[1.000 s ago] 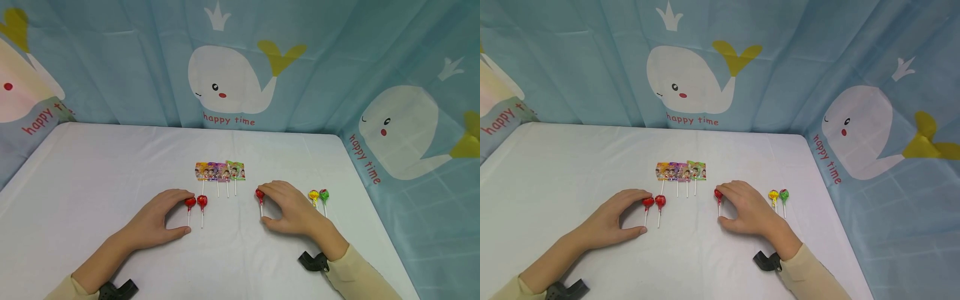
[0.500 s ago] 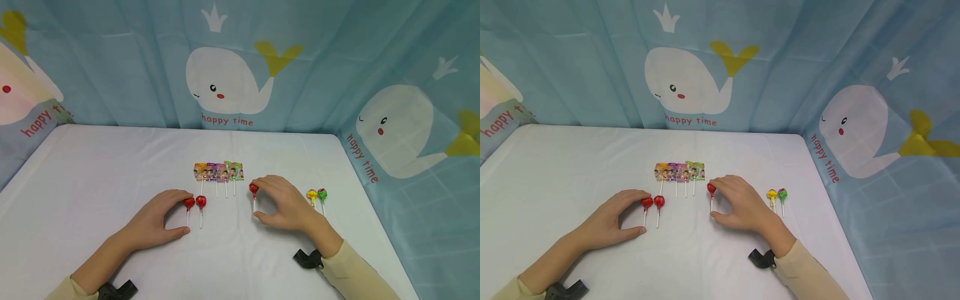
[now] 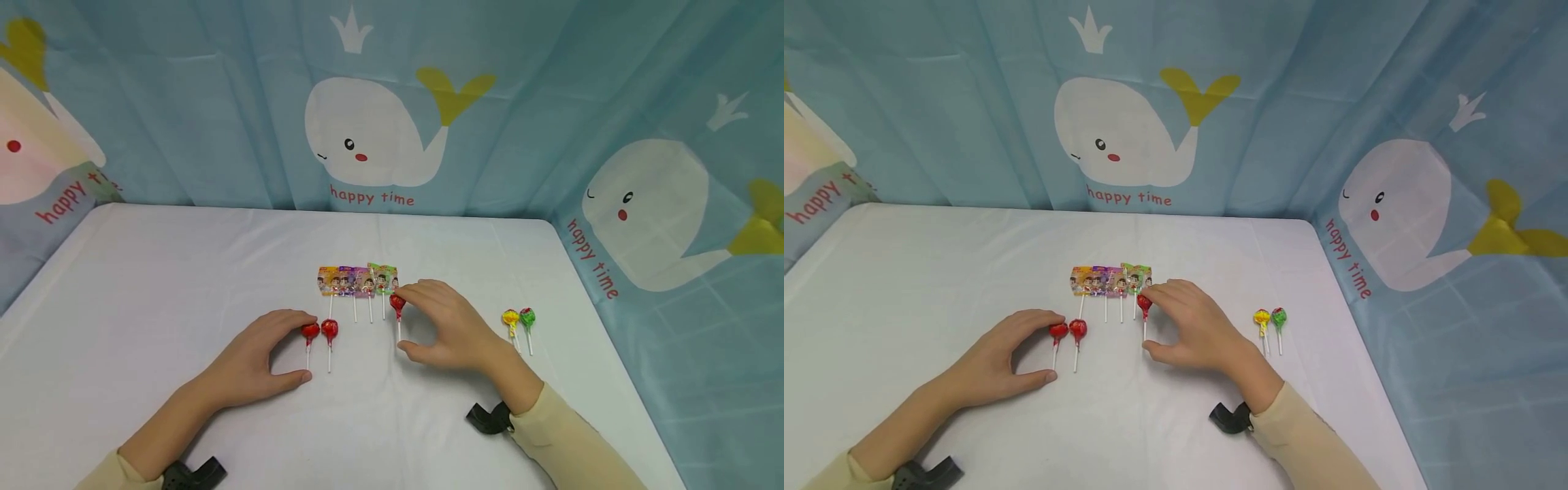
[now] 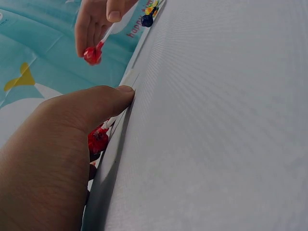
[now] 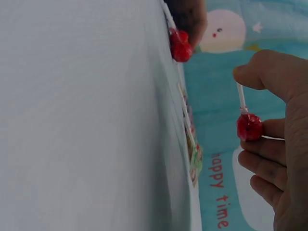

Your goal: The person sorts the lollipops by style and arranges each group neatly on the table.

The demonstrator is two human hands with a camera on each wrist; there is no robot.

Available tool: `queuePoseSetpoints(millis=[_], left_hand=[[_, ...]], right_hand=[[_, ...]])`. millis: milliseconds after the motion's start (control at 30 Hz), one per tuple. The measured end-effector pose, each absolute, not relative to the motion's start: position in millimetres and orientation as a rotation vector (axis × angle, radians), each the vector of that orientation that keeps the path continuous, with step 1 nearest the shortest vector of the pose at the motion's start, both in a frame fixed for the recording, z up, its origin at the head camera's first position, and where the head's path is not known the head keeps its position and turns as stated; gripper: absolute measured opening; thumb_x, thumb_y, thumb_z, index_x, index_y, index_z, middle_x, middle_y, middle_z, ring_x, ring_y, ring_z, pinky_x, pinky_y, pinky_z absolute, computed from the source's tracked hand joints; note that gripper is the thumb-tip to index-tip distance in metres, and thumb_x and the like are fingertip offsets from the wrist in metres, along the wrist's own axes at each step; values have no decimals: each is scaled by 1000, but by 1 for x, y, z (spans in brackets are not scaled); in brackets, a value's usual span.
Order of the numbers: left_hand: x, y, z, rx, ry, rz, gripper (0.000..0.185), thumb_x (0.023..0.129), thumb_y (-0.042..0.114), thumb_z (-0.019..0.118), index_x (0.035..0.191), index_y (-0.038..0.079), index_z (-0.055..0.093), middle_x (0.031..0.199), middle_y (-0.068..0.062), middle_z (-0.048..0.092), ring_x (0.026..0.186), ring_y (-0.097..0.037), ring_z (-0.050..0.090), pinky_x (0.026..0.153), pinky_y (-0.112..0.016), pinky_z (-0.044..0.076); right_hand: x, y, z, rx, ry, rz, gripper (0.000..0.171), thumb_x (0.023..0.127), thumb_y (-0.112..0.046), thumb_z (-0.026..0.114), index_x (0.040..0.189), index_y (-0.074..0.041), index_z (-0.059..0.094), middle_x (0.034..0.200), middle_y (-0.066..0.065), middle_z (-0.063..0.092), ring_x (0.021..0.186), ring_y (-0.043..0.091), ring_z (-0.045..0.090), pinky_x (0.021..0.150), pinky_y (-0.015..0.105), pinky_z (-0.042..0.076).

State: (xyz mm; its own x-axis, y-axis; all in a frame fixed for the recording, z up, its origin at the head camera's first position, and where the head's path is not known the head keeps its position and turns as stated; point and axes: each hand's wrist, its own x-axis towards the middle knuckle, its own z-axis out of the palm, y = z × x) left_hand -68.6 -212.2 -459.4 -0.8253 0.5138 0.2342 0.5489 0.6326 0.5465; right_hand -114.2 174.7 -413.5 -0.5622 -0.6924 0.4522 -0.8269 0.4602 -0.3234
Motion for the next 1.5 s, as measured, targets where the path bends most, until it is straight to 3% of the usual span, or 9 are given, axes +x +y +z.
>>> queuePoseSetpoints(millis=[1200, 1500], left_hand=[[-69, -212, -459, -917, -2766, -977, 82, 80, 41, 97, 152, 23, 61, 150, 8, 61, 144, -23, 53, 119, -54, 42], [-69, -213, -459, -924, -2756, -957, 83, 80, 40, 97, 153, 23, 61, 150, 7, 62, 144, -24, 53, 119, -52, 41]], right_hand=[[-113, 110, -433, 1471, -2471, 806, 69, 87, -40, 86, 146, -8, 65, 141, -1, 68, 137, 20, 59, 123, 39, 41], [-110, 104, -439, 1474, -2521, 771, 69, 88, -40, 85, 146, -9, 64, 143, 0, 67, 139, 20, 57, 127, 37, 35]])
